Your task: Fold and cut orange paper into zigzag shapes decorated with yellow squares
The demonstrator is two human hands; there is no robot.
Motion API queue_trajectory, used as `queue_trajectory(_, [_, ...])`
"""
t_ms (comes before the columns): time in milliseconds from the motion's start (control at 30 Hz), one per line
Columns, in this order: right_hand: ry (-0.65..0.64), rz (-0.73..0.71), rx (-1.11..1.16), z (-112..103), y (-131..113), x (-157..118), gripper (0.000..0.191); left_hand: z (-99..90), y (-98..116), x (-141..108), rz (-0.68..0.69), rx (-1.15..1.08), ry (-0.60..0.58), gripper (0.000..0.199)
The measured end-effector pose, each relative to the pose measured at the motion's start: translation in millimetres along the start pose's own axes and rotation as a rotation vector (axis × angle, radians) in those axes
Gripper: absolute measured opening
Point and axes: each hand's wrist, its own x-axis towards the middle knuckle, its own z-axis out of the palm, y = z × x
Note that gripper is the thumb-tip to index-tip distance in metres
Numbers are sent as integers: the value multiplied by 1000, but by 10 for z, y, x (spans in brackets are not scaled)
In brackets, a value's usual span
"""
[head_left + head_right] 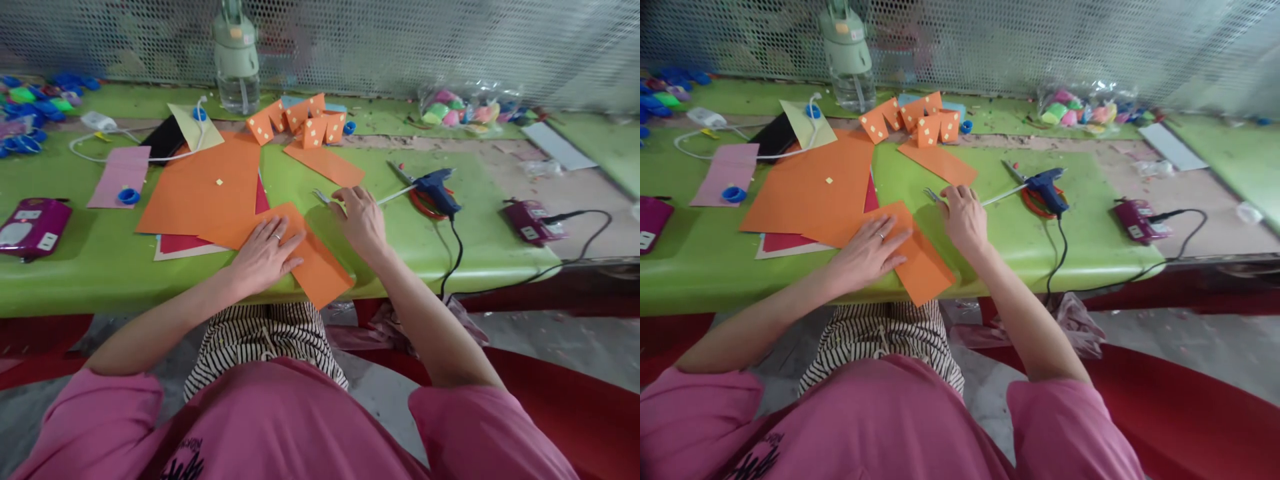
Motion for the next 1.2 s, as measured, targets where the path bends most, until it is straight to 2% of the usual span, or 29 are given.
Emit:
queue_trajectory(67, [-4, -140, 41, -63, -92, -225, 27, -62, -42, 7, -36, -4, -1, 59])
queue_trajectory(167, [-163, -348, 101, -113, -225, -619, 52, -167, -175, -50, -140, 14, 23, 60])
queue_trajectory(200, [-191, -389, 71, -118, -247, -736, 61, -192, -237, -85, -177, 26, 34, 62])
queue_trajectory(233, [-201, -417, 45, -121, -253, -836, 63, -208, -305, -124, -206, 39, 44, 64])
queue_trajectory(367, [-218, -500, 47, -166, -157, -1028, 34, -193, -535, -265, -221, 47, 60, 68])
queue_trajectory(433, [-232, -542, 136, -221, -82, -1018, 31, -169, -580, -302, -210, 54, 94, 63])
queue_trajectory(533, [-241, -517, 344, -311, 30, -888, 30, -162, -555, -321, -236, 104, 133, 56])
queue_trajectory(600, [-156, -370, 414, -359, 116, -711, 28, -178, -508, -325, -258, 132, 118, 53])
queue_trajectory(667, [48, -152, 392, -400, 224, -453, 28, -198, -460, -333, -276, 147, 99, 49])
queue_trajectory(733, [284, -12, 337, -441, 350, -135, 35, -208, -423, -341, -297, 158, 92, 47])
queue_trajectory(800, [447, 7, 270, -475, 477, 198, 42, -206, -398, -342, -325, 169, 98, 47])
queue_trajectory(867, [527, -31, 202, -474, 585, 494, 44, -196, -380, -333, -357, 167, 110, 45])
queue_trajectory(933, [477, -74, 138, -405, 657, 711, 44, -185, -366, -314, -385, 145, 117, 39])
queue_trajectory(1000, [343, -97, 87, -267, 691, 830, 40, -180, -358, -293, -409, 110, 113, 31])
queue_trajectory(1100, [208, -95, 48, -25, 691, 850, 33, -179, -370, -274, -430, 49, 104, 24])
queue_trajectory(1200, [123, -117, 41, 118, 674, 788, 25, -170, -411, -274, -420, 2, 122, 19])
